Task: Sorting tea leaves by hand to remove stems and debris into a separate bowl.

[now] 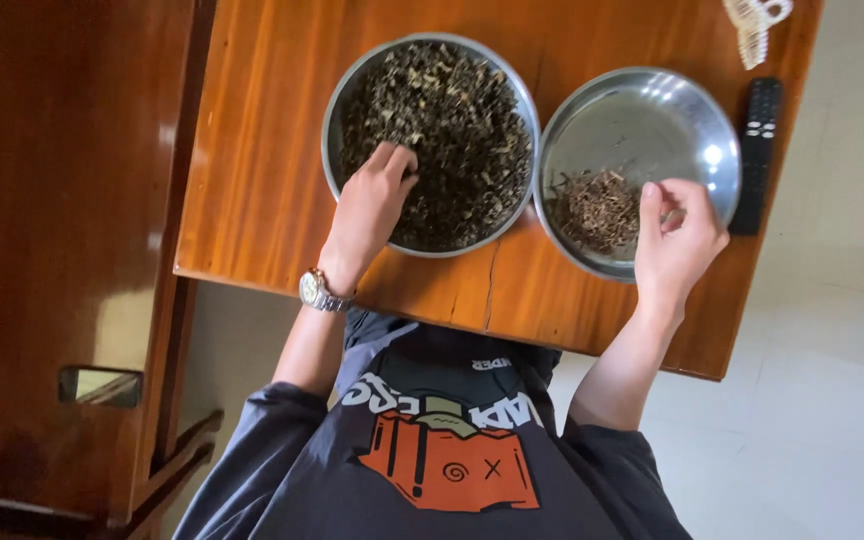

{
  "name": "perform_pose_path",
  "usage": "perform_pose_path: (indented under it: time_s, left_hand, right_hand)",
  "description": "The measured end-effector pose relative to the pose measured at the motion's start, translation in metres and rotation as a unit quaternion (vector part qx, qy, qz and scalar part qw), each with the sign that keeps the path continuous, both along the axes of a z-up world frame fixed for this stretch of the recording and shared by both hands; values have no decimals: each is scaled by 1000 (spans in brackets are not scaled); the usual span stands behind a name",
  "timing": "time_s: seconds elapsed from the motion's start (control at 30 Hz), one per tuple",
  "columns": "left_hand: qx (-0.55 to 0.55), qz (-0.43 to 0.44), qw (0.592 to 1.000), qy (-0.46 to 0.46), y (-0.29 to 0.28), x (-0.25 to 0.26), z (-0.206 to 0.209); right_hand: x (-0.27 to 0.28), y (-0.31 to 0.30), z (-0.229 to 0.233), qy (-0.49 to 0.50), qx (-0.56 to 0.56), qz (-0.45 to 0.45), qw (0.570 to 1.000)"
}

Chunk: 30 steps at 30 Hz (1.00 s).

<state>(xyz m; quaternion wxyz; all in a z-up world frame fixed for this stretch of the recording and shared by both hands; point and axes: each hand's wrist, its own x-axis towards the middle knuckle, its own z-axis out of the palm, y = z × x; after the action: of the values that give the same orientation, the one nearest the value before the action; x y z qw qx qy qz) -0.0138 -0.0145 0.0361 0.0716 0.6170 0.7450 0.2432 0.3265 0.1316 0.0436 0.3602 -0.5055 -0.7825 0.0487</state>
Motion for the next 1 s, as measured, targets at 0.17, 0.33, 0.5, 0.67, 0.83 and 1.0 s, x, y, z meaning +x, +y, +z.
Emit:
perform_pose_path:
  time_s: [0.17, 0.33, 0.5, 0.67, 0.83, 1.0]
  left_hand:
    - [0, 9, 997, -75, 1, 0, 28]
    - [36, 19, 993, -107, -3, -2, 44]
    - [40, 11, 997, -70, -8, -14, 38]
    - [31, -11, 999, -7, -7, -16, 12]
    - [28, -30, 995, 86, 6, -10, -28]
    - [46, -23, 983, 176, 10, -5, -33]
  right_hand:
    - [-44, -17, 20, 53, -46, 95, 993]
    - [-103, -39, 20, -6, -72, 207, 976]
    - [-155, -46, -2, -94, -86, 328, 936]
    - [-183, -43, -19, -167, -38, 359, 918]
    - [-190, -40, -41, -182, -11, 344, 921]
    - [-188, -42, -47, -176, -7, 335, 926]
